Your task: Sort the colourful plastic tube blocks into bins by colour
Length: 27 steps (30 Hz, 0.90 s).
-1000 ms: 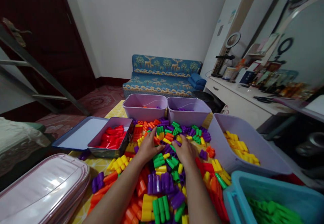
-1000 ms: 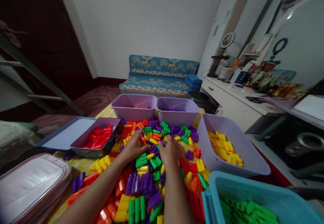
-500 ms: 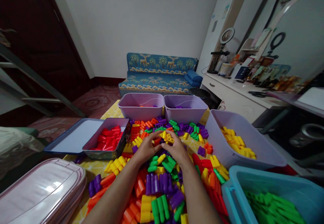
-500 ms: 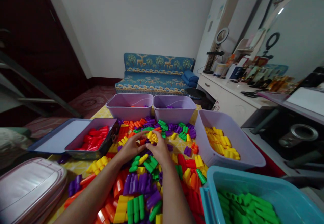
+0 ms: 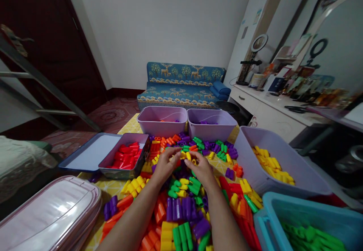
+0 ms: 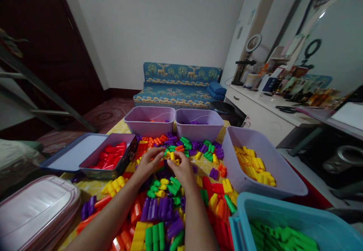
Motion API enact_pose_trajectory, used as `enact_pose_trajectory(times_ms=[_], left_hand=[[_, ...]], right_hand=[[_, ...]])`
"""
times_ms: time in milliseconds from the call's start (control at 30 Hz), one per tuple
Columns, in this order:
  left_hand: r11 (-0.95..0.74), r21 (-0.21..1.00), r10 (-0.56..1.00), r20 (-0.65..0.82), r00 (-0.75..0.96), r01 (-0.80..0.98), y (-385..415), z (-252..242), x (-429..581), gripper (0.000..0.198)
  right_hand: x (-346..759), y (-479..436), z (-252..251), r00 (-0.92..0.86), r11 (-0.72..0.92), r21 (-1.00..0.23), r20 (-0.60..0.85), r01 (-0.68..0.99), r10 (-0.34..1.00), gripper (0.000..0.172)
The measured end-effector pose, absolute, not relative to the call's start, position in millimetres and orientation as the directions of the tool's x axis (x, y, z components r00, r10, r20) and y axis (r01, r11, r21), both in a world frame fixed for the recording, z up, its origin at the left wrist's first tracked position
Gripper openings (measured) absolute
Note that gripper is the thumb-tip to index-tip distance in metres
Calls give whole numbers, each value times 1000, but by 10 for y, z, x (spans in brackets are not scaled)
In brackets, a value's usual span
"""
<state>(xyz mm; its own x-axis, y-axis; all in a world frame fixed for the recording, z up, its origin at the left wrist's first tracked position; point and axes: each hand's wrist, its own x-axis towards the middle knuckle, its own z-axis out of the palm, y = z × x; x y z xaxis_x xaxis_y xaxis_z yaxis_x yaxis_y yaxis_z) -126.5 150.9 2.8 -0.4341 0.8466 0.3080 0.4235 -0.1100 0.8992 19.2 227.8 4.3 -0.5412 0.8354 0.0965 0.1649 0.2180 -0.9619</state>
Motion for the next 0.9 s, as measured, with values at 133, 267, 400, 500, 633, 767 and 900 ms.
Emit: enact_pose_trajectory(times_ms=[133,267,400,500,633,767,900], left_hand=[[-22,818,849,319,-422,575,1525,-44,-1304,47],[77,761,903,220,-368,644,1516,-59,-1309,58],[84,783,891,218,-399,616,1507,-35,-1304,54],[-6,829,869,281,-408,559,1513,-30,-1300,39],[-93,933,873,244,-422,348,1529,-14,-1291,18],[-164,980,852,197,-486,108,1529,56,-1271,18],[-306,952,812,256,-525,-9,1512,136,-1243,28]], right_hand=[[163,2280,-14,-459,277,-922,129,272,879,54],[168,2267,-45,-534,304,-903,103,304,839,59],[185,2249,-16,-595,254,-949,96,187,798,52],[189,2228,48,-615,256,-959,129,123,778,41],[184,2200,140,-622,272,-960,170,72,764,33],[161,2169,203,-599,181,-983,140,8,789,36],[125,2125,253,-512,279,-960,228,24,828,37]])
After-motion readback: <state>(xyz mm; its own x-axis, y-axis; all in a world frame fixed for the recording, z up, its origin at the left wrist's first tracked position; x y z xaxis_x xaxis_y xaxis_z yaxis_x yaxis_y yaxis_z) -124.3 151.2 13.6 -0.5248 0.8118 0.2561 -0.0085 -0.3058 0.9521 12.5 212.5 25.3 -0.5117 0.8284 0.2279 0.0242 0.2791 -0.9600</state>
